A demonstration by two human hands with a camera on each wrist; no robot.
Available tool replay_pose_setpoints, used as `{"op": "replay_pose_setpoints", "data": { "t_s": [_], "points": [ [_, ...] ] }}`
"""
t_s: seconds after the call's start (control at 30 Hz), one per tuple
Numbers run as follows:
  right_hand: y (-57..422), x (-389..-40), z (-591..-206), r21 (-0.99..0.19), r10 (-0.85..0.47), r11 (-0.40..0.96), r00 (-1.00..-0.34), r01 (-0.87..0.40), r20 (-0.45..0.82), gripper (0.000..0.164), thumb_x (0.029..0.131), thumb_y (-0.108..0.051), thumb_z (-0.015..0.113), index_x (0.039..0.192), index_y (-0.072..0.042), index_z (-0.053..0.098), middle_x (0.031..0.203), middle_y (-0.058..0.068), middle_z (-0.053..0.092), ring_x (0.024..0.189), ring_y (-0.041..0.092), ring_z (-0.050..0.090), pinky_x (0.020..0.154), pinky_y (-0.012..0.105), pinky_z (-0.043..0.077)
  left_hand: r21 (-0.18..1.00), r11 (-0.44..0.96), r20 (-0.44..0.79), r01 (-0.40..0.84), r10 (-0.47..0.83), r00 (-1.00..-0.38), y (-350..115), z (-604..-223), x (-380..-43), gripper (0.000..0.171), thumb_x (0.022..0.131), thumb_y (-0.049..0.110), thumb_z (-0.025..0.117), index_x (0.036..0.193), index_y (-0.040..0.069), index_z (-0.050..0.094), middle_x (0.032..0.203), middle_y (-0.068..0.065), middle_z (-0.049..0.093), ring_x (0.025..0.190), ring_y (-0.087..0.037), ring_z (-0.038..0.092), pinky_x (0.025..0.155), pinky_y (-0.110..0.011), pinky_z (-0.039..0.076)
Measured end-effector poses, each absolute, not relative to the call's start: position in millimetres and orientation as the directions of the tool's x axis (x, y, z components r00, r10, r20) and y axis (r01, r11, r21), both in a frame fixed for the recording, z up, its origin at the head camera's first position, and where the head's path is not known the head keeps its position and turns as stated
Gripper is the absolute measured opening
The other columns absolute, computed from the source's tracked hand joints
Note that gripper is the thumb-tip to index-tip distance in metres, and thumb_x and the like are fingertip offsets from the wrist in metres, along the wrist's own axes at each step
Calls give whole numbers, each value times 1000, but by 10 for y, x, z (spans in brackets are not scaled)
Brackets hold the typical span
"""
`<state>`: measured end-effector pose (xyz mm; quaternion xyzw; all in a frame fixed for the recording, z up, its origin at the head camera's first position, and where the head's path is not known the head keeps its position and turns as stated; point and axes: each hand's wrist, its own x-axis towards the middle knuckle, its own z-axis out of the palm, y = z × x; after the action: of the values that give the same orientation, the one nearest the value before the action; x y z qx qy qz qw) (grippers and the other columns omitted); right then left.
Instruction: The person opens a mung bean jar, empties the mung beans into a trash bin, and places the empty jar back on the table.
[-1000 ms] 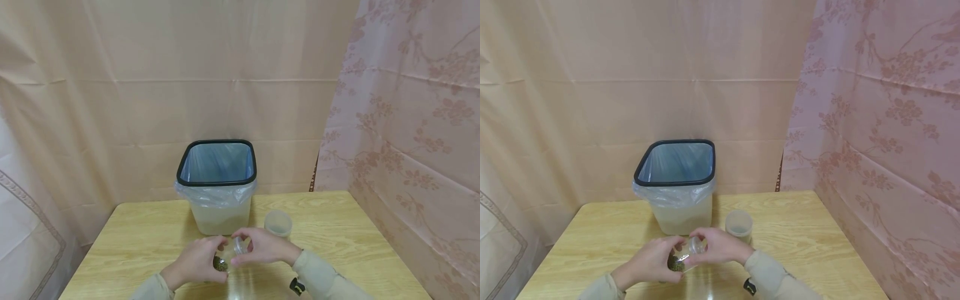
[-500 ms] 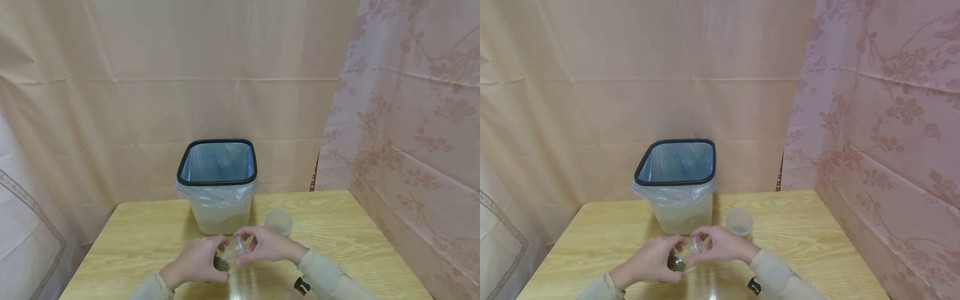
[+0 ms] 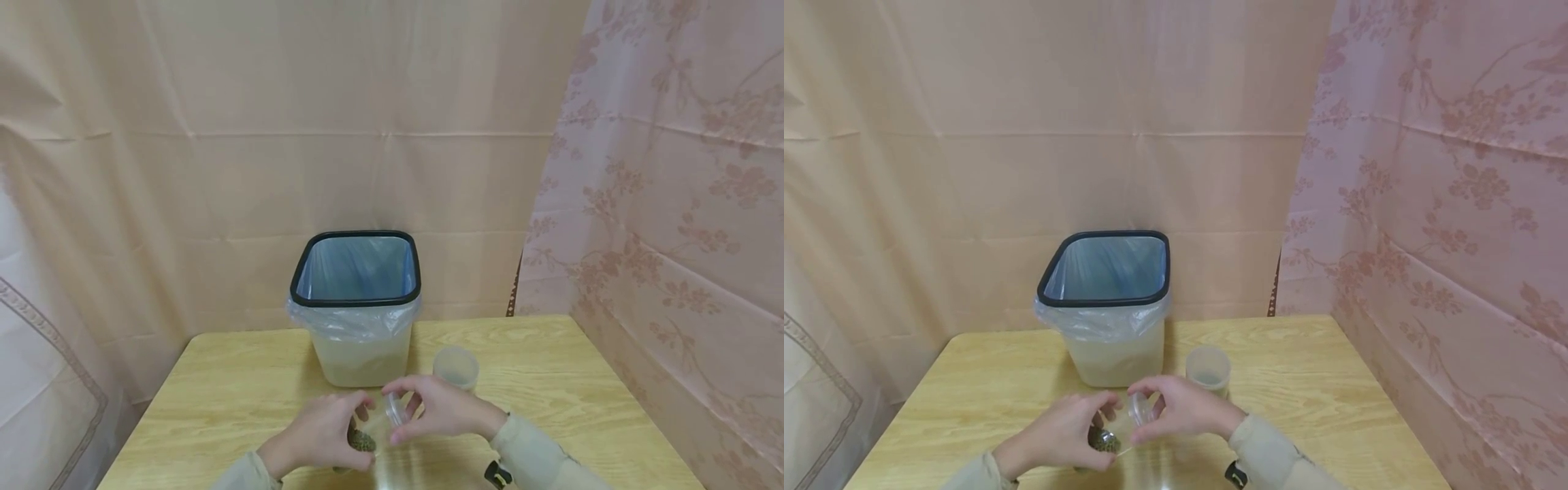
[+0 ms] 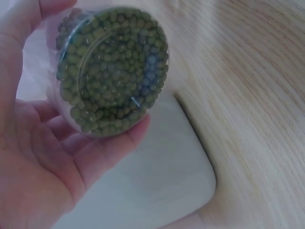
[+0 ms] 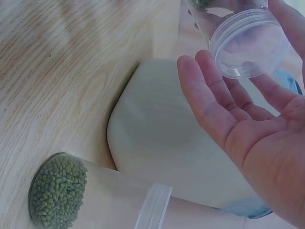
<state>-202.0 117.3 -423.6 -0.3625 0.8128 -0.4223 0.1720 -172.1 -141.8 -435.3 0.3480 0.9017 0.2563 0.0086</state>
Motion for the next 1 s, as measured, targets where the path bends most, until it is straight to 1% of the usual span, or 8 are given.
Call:
{"op": "replay_pose_setpoints", "data": {
  "t_s": [0.1, 0.17, 0.3, 0.4, 0.53, 0.7, 0.83, 1.0],
  "points": [
    [1176, -2014, -4235, -821, -742, 364, -669, -440, 30, 66, 81, -30, 88, 136, -9, 60, 120, -3, 63, 89, 12, 67, 75, 25, 57, 496, 614, 148, 614, 637, -757, -1431, -4353, -1721, 62, 69, 45, 83, 117, 10, 65, 95, 13, 68, 79, 2, 62, 65, -21, 51],
    [1177, -2015, -4236, -826, -748, 354, -662, -439, 31, 65, 81, -29, 88, 137, -8, 60, 120, -2, 63, 90, 13, 67, 74, 25, 57, 517, 606, 134, 605, 640, -756, -1438, -4349, -1723, 61, 70, 45, 83, 117, 11, 65, 95, 13, 67, 80, 1, 63, 67, -21, 52],
    [1186, -2026, -4250, -831, -767, 330, -640, -448, 40, 66, 82, -31, 86, 138, -8, 59, 123, 0, 63, 93, 16, 68, 75, 26, 58, 544, 596, 109, 590, 648, -754, -1450, -4342, -1722, 62, 71, 44, 83, 118, 8, 64, 96, 13, 67, 86, -4, 66, 70, -23, 53],
    [1195, -2032, -4248, -835, -783, 305, -620, -458, 53, 67, 83, -30, 86, 139, -7, 58, 125, 0, 63, 97, 18, 67, 76, 27, 58, 570, 588, 83, 574, 653, -752, -1459, -4340, -1726, 63, 71, 44, 83, 119, 8, 64, 97, 12, 68, 85, -3, 66, 70, -23, 54],
    [1210, -2034, -4241, -847, -804, 268, -591, -459, 66, 66, 84, -29, 85, 140, -5, 56, 128, 1, 62, 101, 16, 66, 80, 30, 59, 630, 558, 42, 540, 670, -741, -1472, -4334, -1741, 62, 74, 41, 84, 120, 6, 63, 98, 11, 68, 85, -3, 65, 71, -22, 54],
    [1230, -2029, -4234, -846, -825, 239, -559, -476, 82, 66, 85, -26, 83, 141, -7, 55, 132, 4, 60, 105, 10, 63, 86, 32, 58, 699, 510, 11, 501, 693, -721, -1482, -4324, -1752, 61, 76, 37, 84, 122, 3, 62, 101, 4, 69, 86, -3, 65, 74, -22, 54],
    [1228, -2032, -4237, -837, -838, 213, -534, -504, 108, 65, 84, -25, 84, 141, -9, 55, 131, 4, 60, 107, 11, 63, 87, 32, 57, 736, 482, -3, 475, 704, -710, -1490, -4326, -1756, 63, 76, 36, 84, 123, 1, 60, 103, 0, 70, 84, -2, 64, 74, -22, 55],
    [1222, -2025, -4236, -834, -851, 185, -510, -520, 130, 66, 84, -23, 84, 141, -11, 54, 131, 2, 59, 110, 12, 62, 90, 31, 56, 770, 453, -15, 450, 718, -696, -1503, -4340, -1767, 62, 77, 37, 85, 121, 1, 61, 102, 0, 69, 82, -4, 64, 74, -23, 55]
  ]
}}
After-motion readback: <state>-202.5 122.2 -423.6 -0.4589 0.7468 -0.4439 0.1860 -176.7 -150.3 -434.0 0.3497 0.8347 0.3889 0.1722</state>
